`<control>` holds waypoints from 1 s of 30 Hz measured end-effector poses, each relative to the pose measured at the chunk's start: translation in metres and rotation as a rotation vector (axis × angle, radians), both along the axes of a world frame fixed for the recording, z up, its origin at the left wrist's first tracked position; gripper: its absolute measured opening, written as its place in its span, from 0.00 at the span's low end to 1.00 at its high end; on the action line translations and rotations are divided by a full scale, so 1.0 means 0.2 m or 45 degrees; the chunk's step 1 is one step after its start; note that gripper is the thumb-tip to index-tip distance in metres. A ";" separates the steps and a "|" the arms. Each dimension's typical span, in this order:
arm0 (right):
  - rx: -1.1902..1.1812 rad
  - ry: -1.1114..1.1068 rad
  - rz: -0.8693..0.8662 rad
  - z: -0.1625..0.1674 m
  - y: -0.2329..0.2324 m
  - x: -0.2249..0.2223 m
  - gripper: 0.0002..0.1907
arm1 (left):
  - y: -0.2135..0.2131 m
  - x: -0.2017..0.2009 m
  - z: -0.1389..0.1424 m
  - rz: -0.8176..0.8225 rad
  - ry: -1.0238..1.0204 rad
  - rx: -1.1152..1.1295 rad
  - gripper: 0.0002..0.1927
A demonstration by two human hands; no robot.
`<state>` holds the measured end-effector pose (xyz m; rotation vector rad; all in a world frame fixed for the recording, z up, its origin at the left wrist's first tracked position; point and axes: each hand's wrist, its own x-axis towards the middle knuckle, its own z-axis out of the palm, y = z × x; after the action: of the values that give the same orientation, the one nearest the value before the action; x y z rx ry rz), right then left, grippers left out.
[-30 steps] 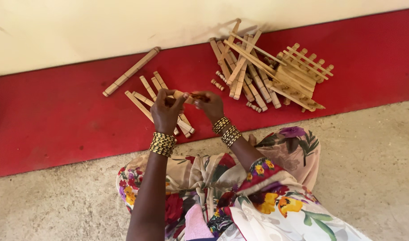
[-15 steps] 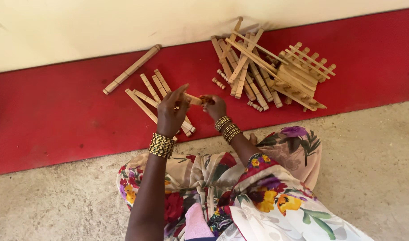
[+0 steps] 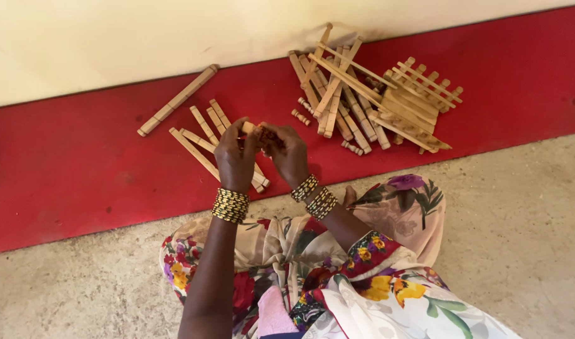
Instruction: The person sits on the floor beside a pile of wooden sticks and lattice pieces, picks up individual sticks, and works on each one by hand, at times holding a small orange block against the wood. Worked sticks are set back on the pile as the person continues piece by piece.
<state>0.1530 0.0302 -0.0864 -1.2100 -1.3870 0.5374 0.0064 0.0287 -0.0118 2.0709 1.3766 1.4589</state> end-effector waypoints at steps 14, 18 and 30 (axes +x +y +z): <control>0.361 -0.106 0.114 0.45 -0.15 0.07 0.13 | -0.06 0.05 -0.03 -0.231 -0.039 -0.038 0.16; 0.099 -0.466 0.027 0.55 -0.12 0.10 0.08 | -0.07 0.10 -0.03 -0.087 0.190 0.220 0.14; 0.216 -0.745 -0.001 0.60 -0.11 0.12 0.05 | -0.08 0.14 -0.11 -0.078 0.185 0.035 0.09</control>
<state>0.1761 0.0086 0.0334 -1.2805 -1.8772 0.0513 0.0341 0.0122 -0.0330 2.2556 1.3378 1.3334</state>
